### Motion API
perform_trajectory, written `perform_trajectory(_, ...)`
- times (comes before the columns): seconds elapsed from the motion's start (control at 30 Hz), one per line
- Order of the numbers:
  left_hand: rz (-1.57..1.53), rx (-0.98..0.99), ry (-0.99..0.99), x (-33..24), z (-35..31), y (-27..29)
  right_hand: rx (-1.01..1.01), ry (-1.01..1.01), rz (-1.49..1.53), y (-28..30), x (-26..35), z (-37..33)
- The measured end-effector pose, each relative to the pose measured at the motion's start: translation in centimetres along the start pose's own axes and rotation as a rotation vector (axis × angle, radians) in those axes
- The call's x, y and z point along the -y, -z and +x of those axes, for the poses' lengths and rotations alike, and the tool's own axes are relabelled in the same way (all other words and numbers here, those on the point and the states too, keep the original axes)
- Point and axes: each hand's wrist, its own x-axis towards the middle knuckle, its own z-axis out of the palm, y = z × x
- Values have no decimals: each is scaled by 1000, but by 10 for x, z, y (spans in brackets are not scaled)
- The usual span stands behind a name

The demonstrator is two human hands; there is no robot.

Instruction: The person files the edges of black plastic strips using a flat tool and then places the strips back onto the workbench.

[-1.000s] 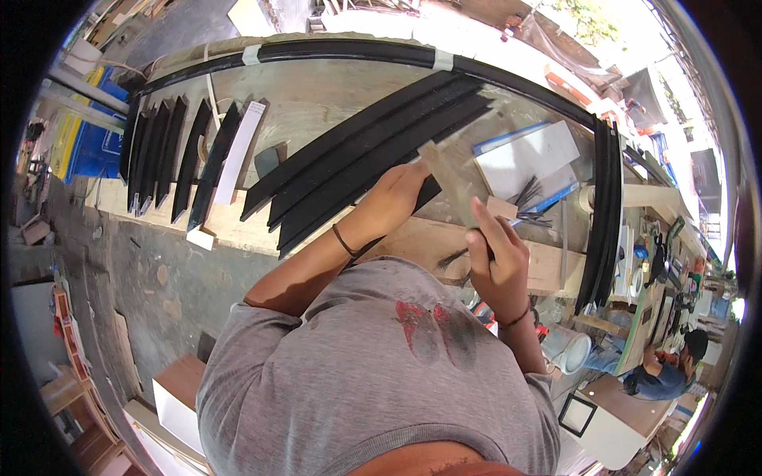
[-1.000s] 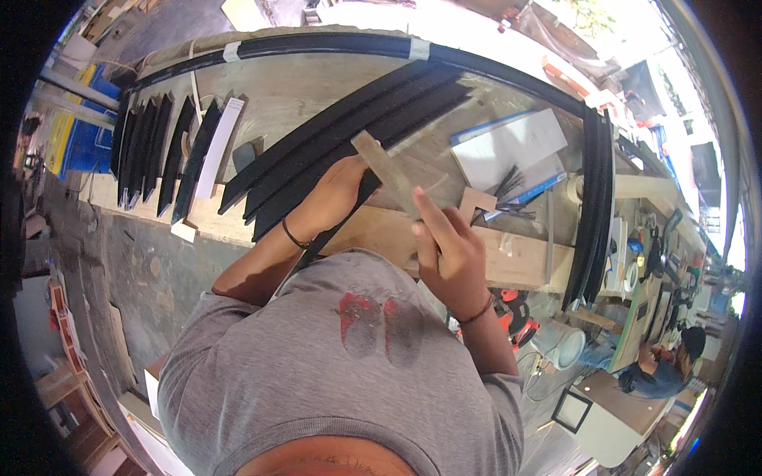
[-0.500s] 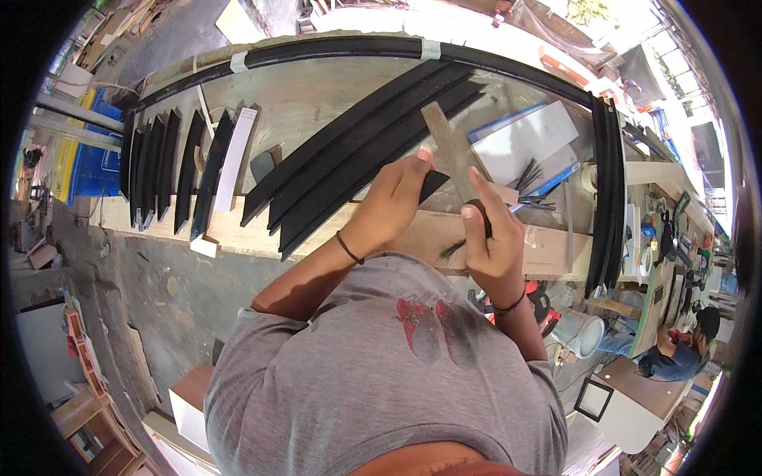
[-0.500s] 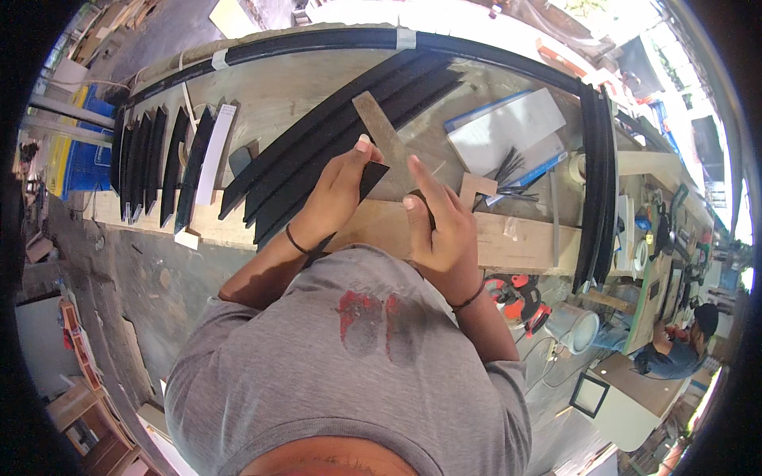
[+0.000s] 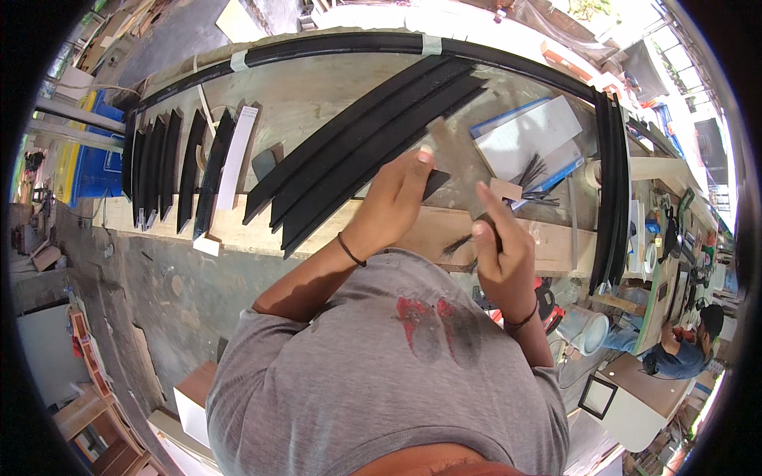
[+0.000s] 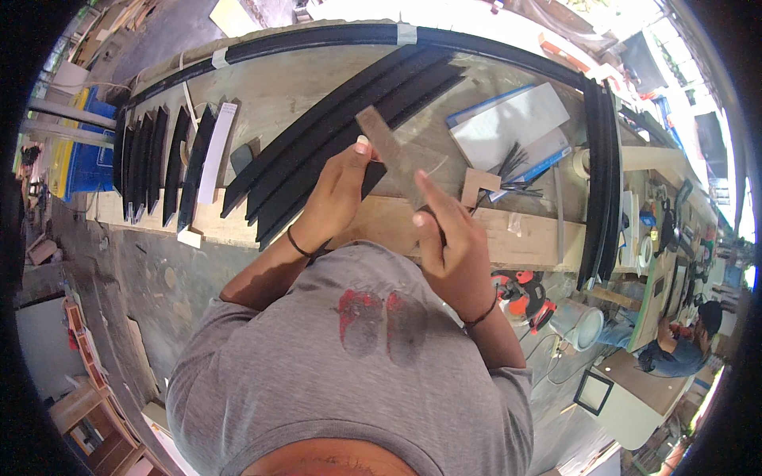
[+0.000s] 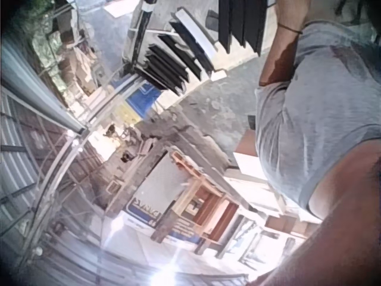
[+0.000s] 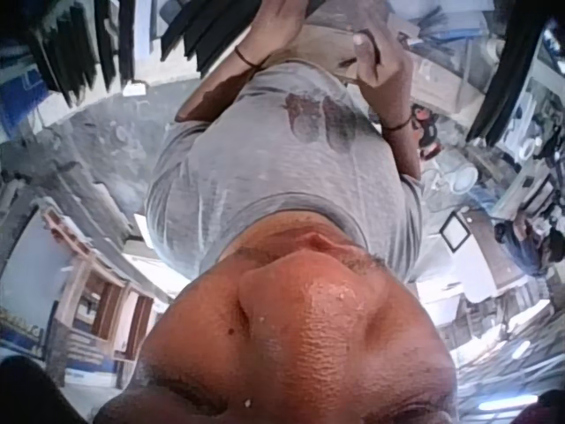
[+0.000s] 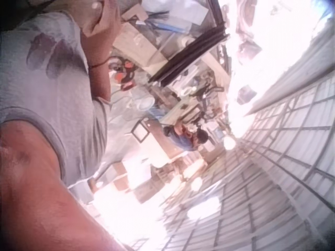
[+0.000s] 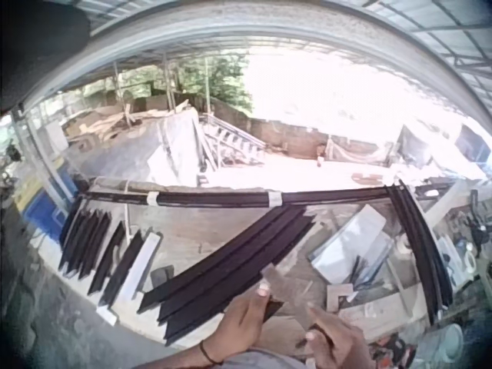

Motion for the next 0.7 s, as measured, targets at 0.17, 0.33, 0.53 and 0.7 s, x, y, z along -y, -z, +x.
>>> perform_trajectory(0.17,-13,2,-46,-9,-3,-3,-40,114,13,-7,-3,17)
perform_trajectory(0.33,55,15,40,-11,-1,2,52,2,15,4,2,4)
perform_trajectory(0.53,45,40,15,2,-2,-2,32,-30,9,-2,-6,22)
perform_trajectory(0.7,-41,206,73,1,9,10,-95,43,79,4,-16,14)
